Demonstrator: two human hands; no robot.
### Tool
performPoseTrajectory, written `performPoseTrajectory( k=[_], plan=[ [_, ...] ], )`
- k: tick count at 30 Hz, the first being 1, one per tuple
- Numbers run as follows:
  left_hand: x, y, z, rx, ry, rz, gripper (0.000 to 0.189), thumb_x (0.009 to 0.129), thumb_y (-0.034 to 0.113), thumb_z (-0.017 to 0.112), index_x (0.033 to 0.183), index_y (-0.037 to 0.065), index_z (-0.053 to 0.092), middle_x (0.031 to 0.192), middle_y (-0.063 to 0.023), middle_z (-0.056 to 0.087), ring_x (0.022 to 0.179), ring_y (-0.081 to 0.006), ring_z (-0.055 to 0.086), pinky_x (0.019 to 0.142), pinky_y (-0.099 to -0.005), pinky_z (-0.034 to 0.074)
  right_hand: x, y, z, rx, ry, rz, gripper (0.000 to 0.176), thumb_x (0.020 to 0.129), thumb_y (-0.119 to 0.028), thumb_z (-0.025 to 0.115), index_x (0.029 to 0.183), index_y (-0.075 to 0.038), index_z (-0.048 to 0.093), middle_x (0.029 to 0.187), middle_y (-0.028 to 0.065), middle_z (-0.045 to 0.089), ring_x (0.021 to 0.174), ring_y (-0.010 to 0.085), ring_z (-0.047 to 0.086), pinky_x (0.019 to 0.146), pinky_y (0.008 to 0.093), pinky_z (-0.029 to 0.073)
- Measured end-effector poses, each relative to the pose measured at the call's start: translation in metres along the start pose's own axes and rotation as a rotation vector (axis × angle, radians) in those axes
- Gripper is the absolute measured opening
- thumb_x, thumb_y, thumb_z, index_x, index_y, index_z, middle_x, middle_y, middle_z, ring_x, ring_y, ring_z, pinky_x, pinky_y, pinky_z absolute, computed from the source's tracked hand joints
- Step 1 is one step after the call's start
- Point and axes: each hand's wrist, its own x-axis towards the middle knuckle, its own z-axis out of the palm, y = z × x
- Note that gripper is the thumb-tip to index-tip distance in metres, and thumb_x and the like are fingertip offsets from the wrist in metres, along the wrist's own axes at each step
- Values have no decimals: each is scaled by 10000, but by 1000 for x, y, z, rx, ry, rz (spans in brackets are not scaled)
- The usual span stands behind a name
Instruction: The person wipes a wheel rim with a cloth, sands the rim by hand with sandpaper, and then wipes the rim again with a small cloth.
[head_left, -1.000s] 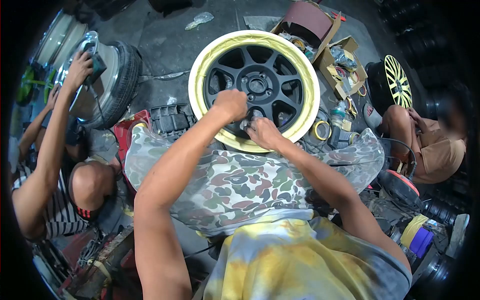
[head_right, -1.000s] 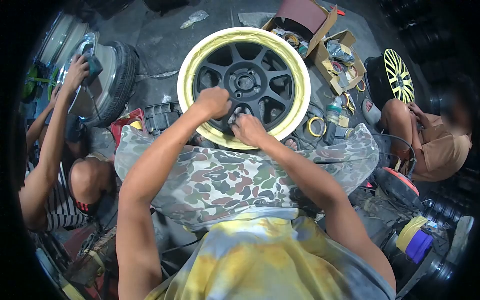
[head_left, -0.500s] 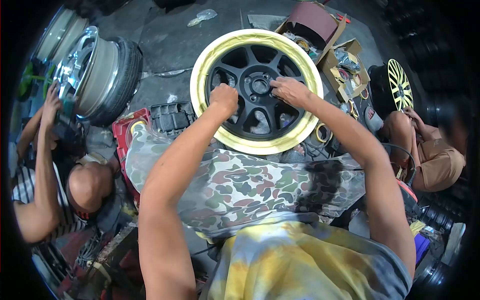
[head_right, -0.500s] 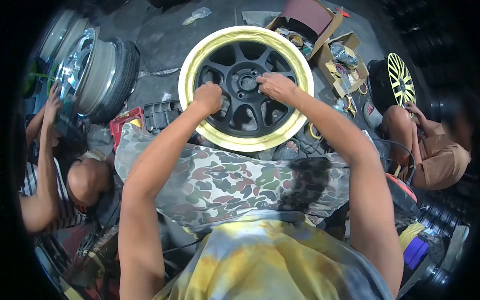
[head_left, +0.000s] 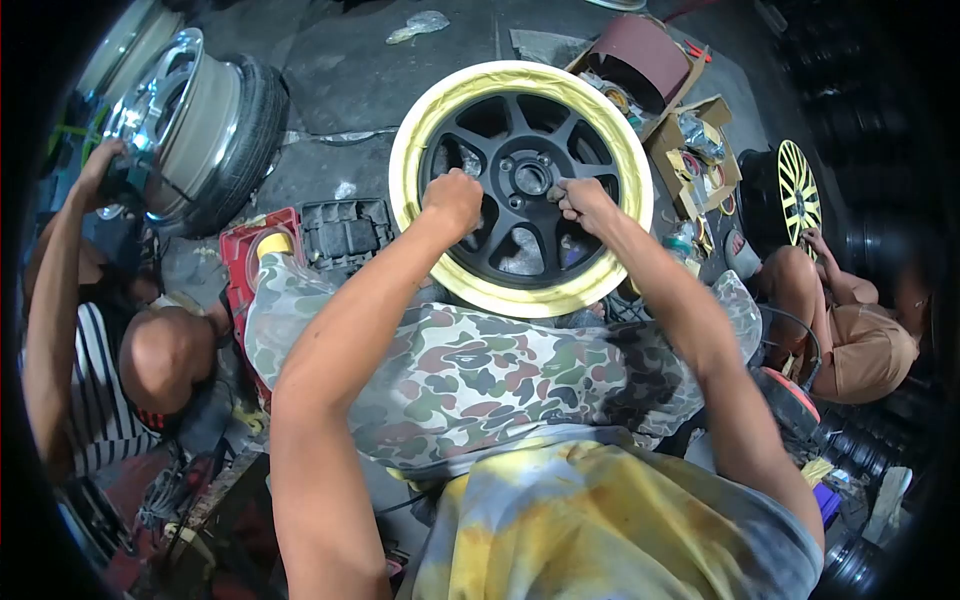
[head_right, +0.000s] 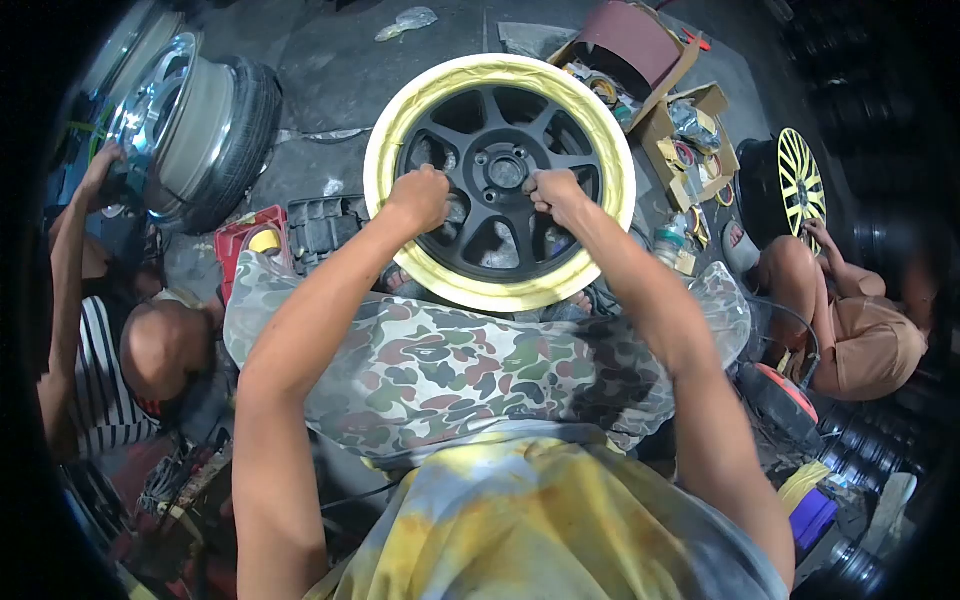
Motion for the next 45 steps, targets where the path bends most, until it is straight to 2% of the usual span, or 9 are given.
performPoseTrajectory(
  k=[3, 10, 19, 26, 35, 37, 39, 41, 45],
  plan=[
    [-2, -5, 4, -22, 6, -21, 362, 862, 273, 724, 1036, -44, 701, 1113, -239, 677, 1008, -370, 708, 876, -420, 588, 3, 15, 13, 413, 173, 77, 228, 989, -175, 564, 896, -12, 693, 685, 111, 637, 562, 167, 591, 485, 312, 438],
    [-2, -2, -6, -48, -4, -47, 193, 856, 129, 661, 989, 38, 769, 1076, -189, 734, 1032, -321, 722, 858, -411, 600, -20, -53, -24, -1693, -177, -856, 110, 836, -198, 695, 815, -105, 751, 813, 149, 732, 821, 332, 729, 750, 441, 582],
    [-1, -6, -14, -108, -5, -31, 250, 877, 223, 678, 999, 17, 749, 1076, -223, 727, 1030, -338, 717, 882, -440, 583, -22, -54, -19, -884, -401, -445, 226, 893, -225, 631, 1033, -98, 755, 903, 168, 741, 862, 359, 713, 804, 449, 562],
    [7, -4, -13, -267, 70, 55, 383, 901, 306, 682, 1027, -56, 671, 1066, -264, 684, 1033, -429, 667, 912, -488, 536, -16, -37, 23, -1677, -98, -1272, 101, 877, -166, 593, 869, -112, 677, 690, 63, 677, 724, 236, 722, 602, 376, 541],
    [4, -11, -39, -317, -62, -51, 454, 924, 325, 659, 1216, -23, 666, 1206, -256, 672, 1154, -412, 636, 984, -477, 514, 2, -13, 44, -1057, -56, -795, 241, 902, -177, 578, 726, -51, 685, 761, 177, 702, 644, 268, 691, 589, 373, 529],
    [4, -21, -37, -342, 22, -101, 468, 927, 342, 651, 1241, -5, 656, 1266, -247, 648, 1217, -391, 605, 1019, -475, 493, -4, -11, 51, -122, -148, -81, 238, 946, -162, 559, 770, -39, 664, 718, 100, 638, 555, 172, 578, 496, 336, 435],
    [3, -30, -38, -357, 43, -153, 478, 927, 347, 648, 1252, -5, 648, 1299, -239, 626, 1246, -384, 586, 1040, -475, 474, -31, -15, 65, 421, -13, 86, 189, 989, -142, 517, 862, -39, 613, 657, -5, 461, 513, 79, 360, 436, 295, 282],
    [3, -42, -37, -340, 260, -245, 465, 925, 339, 651, 1243, -1, 652, 1286, -233, 623, 1212, -400, 597, 1037, -479, 472, -17, 7, 77, 507, 73, 28, 234, 980, -167, 531, 871, -4, 659, 700, 90, 604, 553, 202, 550, 506, 382, 426],
    [10, -68, -23, -342, 543, -270, 445, 892, 271, 670, 1240, -2, 623, 1248, -221, 568, 1204, -409, 531, 1041, -475, 456, -27, -28, 34, -923, -128, -484, 236, 908, -230, 601, 980, -68, 757, 1041, 226, 718, 1061, 420, 656, 926, 511, 503]
  ],
)
